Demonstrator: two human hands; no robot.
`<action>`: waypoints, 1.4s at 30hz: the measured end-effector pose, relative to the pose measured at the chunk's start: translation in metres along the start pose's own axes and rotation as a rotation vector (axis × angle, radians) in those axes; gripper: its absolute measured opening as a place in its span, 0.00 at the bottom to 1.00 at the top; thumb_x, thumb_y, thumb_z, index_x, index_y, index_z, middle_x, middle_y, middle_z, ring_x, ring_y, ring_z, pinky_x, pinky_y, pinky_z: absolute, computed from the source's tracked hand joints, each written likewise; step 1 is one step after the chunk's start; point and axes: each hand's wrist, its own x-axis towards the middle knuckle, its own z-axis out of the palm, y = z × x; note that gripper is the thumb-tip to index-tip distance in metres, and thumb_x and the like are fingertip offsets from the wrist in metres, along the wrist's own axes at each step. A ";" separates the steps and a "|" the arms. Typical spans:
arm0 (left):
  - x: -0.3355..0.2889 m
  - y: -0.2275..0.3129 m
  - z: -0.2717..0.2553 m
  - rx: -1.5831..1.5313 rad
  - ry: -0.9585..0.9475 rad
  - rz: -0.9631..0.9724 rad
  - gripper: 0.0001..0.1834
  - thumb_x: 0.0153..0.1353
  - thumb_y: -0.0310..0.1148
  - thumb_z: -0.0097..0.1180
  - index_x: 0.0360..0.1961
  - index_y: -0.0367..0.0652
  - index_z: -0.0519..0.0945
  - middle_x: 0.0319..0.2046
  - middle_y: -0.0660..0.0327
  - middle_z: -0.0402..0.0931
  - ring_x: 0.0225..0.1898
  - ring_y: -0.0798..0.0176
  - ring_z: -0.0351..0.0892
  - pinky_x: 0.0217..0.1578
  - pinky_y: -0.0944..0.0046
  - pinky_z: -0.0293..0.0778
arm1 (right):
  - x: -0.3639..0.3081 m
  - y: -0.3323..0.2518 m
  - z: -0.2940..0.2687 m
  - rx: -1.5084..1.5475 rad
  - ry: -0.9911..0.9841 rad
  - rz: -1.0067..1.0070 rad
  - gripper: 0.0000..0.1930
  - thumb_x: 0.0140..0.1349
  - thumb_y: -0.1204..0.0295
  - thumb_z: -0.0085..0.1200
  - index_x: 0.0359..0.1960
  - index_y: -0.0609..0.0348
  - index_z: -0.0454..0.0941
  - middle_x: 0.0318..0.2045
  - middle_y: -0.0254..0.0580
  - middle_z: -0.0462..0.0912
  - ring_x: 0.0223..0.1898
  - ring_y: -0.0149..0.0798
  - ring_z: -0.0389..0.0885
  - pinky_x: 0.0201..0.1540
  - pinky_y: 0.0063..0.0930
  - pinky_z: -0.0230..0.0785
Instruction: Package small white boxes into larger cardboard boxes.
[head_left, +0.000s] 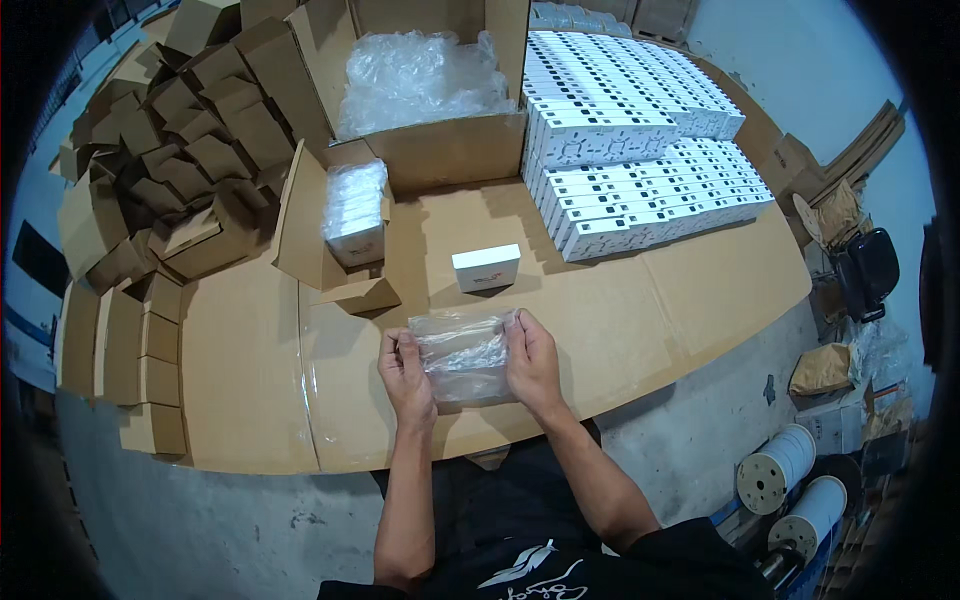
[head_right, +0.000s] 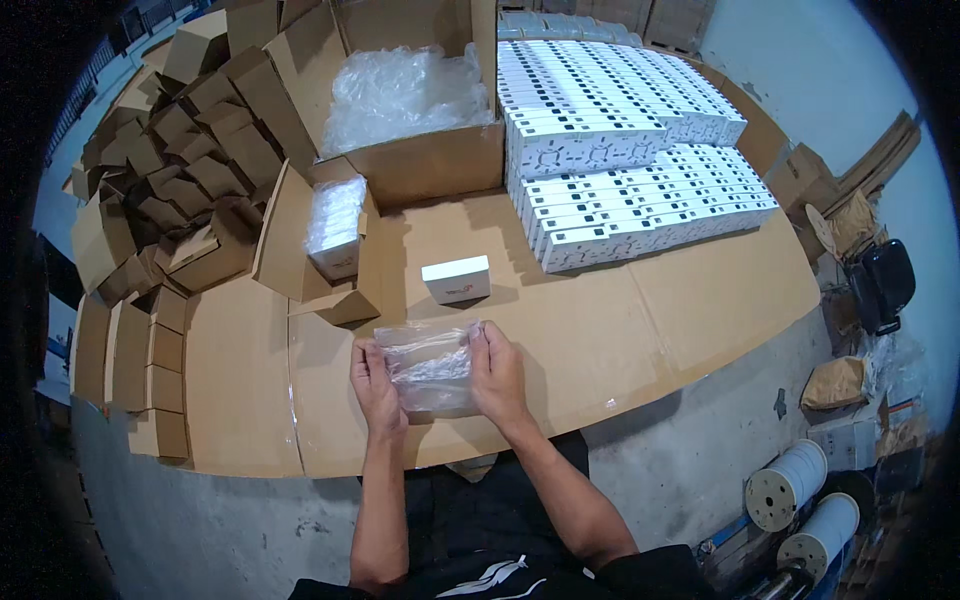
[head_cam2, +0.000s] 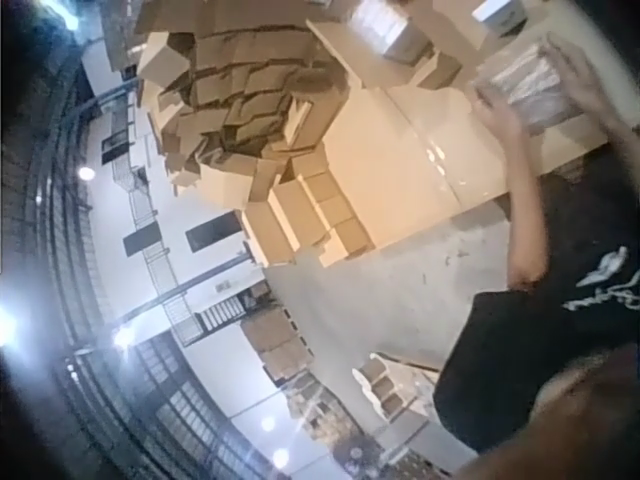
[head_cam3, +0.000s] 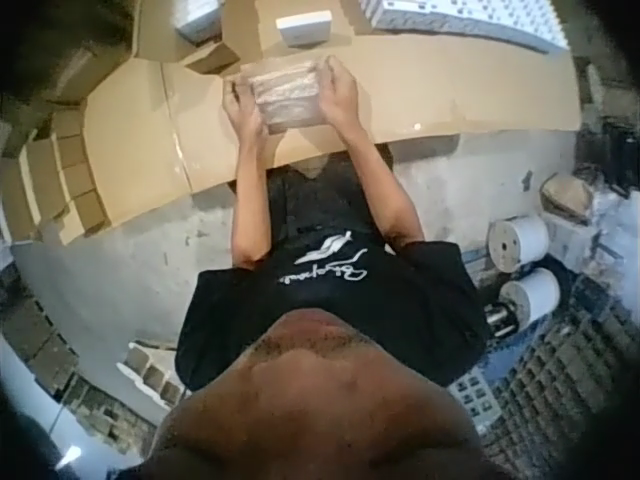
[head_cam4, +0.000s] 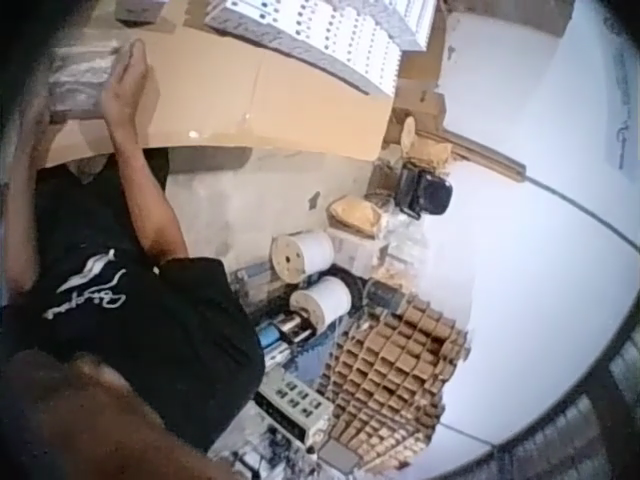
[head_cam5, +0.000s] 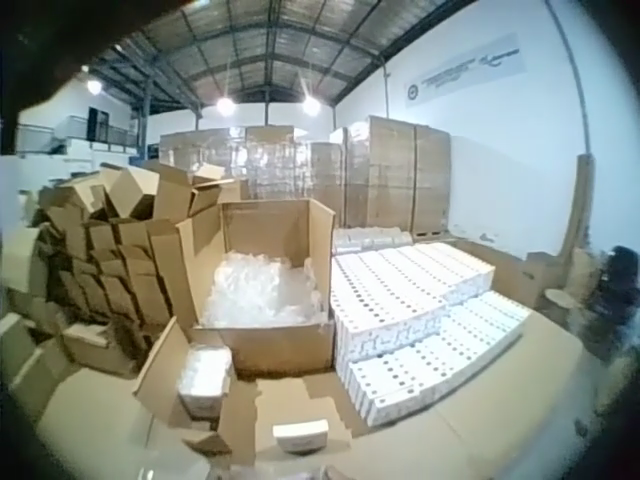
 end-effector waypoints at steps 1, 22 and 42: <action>0.000 -0.002 -0.001 -0.001 -0.002 -0.001 0.15 0.75 0.42 0.53 0.33 0.43 0.72 0.27 0.74 0.67 0.32 0.79 0.61 0.33 0.74 0.61 | -0.001 0.000 0.002 -0.083 0.063 -0.055 0.15 0.78 0.67 0.43 0.32 0.62 0.74 0.22 0.28 0.72 0.26 0.23 0.66 0.28 0.26 0.62; -0.011 0.007 0.005 0.354 -0.043 -0.022 0.15 0.77 0.36 0.48 0.37 0.38 0.80 0.22 0.72 0.67 0.22 0.79 0.59 0.23 0.74 0.57 | 0.003 0.005 -0.023 0.188 -0.144 0.179 0.12 0.75 0.65 0.48 0.43 0.63 0.74 0.28 0.35 0.81 0.24 0.26 0.76 0.28 0.25 0.69; -0.006 0.004 0.001 0.394 0.020 0.089 0.16 0.76 0.39 0.50 0.38 0.36 0.77 0.28 0.69 0.72 0.30 0.75 0.67 0.32 0.72 0.68 | 0.008 0.008 -0.007 0.053 0.077 0.017 0.19 0.76 0.65 0.48 0.27 0.65 0.70 0.18 0.31 0.66 0.24 0.25 0.63 0.28 0.27 0.61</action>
